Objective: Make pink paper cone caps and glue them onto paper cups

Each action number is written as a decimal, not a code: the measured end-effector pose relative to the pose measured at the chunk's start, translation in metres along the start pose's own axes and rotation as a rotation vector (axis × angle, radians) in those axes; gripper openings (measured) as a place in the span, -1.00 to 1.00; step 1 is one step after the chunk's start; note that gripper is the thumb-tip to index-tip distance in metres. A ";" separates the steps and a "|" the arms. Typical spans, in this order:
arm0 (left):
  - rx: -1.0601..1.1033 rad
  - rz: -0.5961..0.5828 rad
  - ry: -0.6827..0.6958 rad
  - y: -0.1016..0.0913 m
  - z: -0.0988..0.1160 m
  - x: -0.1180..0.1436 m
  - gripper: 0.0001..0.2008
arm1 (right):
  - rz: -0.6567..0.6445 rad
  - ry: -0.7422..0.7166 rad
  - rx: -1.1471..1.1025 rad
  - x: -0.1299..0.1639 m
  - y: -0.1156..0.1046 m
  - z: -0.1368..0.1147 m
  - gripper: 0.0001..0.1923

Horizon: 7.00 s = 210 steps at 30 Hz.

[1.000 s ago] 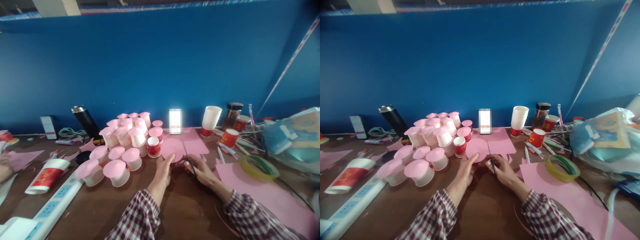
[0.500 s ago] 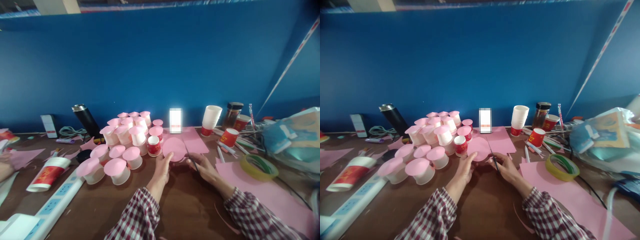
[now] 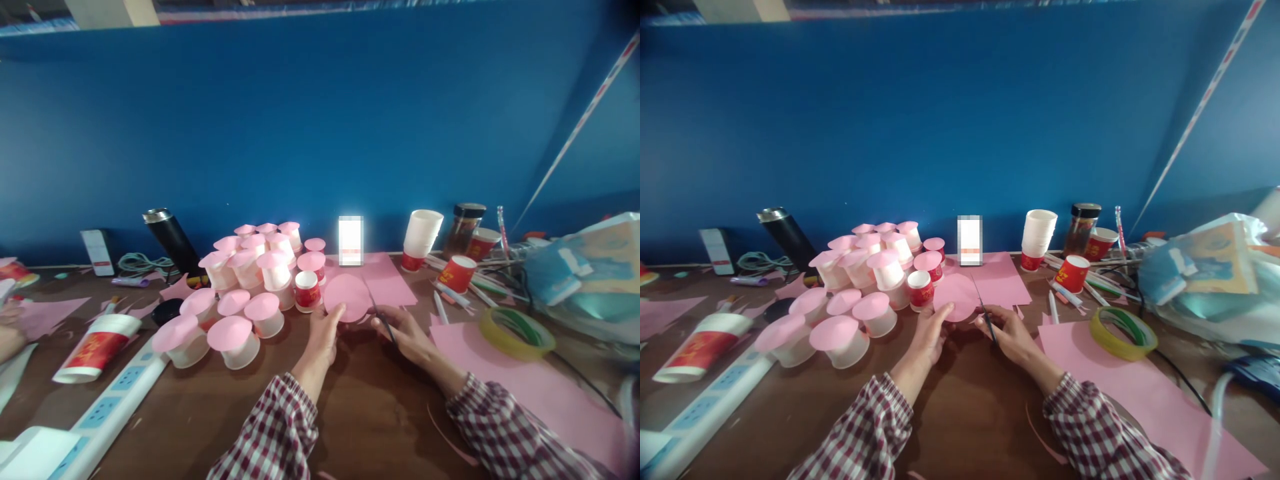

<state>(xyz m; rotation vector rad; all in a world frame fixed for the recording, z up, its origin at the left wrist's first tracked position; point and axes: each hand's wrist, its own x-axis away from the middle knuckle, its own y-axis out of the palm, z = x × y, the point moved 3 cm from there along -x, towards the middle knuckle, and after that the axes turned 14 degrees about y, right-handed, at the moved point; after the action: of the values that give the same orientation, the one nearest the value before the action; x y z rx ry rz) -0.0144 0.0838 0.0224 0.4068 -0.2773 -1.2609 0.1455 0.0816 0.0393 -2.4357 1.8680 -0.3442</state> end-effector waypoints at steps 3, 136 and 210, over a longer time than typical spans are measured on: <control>0.007 -0.006 0.002 0.001 0.000 0.001 -0.66 | -0.003 -0.004 -0.002 -0.001 -0.001 0.003 -0.49; 0.064 -0.065 0.104 -0.003 -0.006 -0.007 -0.64 | 0.038 -0.046 0.121 -0.004 -0.004 0.009 -0.52; 0.020 -0.004 0.182 -0.008 -0.009 -0.012 -0.56 | -0.018 -0.039 0.167 0.000 -0.003 -0.001 -0.60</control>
<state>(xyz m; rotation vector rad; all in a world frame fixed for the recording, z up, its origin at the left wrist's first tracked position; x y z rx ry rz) -0.0211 0.0947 0.0107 0.5357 -0.1349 -1.2168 0.1482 0.0826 0.0412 -2.3337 1.7283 -0.4315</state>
